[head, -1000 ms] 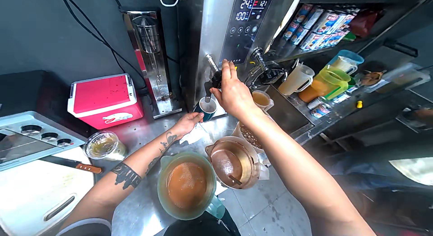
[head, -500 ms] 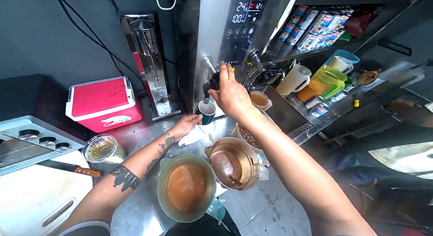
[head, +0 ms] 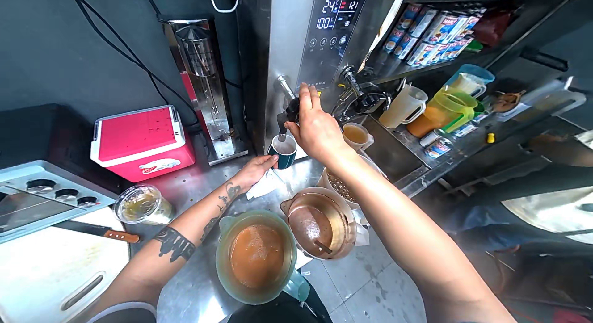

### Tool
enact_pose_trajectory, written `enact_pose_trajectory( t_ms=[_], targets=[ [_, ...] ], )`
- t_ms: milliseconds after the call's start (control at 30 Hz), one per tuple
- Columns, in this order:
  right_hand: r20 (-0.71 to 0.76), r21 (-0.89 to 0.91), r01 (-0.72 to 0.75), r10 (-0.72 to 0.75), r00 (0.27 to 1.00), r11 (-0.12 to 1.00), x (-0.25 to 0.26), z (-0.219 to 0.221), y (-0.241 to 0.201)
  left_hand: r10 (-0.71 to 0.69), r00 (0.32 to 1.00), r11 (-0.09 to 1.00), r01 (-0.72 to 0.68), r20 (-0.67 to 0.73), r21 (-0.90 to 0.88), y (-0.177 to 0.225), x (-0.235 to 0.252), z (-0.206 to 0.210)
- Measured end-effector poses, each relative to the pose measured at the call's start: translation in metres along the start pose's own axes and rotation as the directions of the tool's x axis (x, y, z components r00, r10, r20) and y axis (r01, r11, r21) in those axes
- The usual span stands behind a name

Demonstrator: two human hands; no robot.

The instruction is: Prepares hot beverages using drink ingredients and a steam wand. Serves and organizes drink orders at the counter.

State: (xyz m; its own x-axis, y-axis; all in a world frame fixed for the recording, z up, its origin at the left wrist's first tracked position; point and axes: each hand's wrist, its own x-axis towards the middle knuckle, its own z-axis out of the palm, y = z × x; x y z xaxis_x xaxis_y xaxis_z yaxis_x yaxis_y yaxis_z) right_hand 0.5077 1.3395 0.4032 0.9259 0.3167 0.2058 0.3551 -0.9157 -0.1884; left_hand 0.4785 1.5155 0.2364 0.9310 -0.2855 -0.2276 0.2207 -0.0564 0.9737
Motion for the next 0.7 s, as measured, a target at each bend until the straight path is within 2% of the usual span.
enact_pose_trajectory(
  t_ms=[500, 600, 700],
  targets=[
    [-0.021, 0.011, 0.007, -0.006, 1.000, 1.000, 0.0003, 0.0013, 0.0010, 0.012, 1.000, 0.999, -0.013, -0.016, -0.033, -0.0031, -0.0014, -0.0005],
    [-0.079, -0.019, 0.049, -0.051, 0.996, 0.999, -0.0002, 0.0028, 0.0058, 0.009, 1.000, 0.998, -0.010, -0.026, -0.055, -0.0033, -0.0026, 0.0001],
    [-0.249, -0.007, 0.128, -0.125, 0.960, 0.992, -0.0063, 0.0037, 0.0089, 0.031, 0.999, 0.998, -0.032, -0.029, -0.053, -0.0035, -0.0028, -0.0012]
  ],
)
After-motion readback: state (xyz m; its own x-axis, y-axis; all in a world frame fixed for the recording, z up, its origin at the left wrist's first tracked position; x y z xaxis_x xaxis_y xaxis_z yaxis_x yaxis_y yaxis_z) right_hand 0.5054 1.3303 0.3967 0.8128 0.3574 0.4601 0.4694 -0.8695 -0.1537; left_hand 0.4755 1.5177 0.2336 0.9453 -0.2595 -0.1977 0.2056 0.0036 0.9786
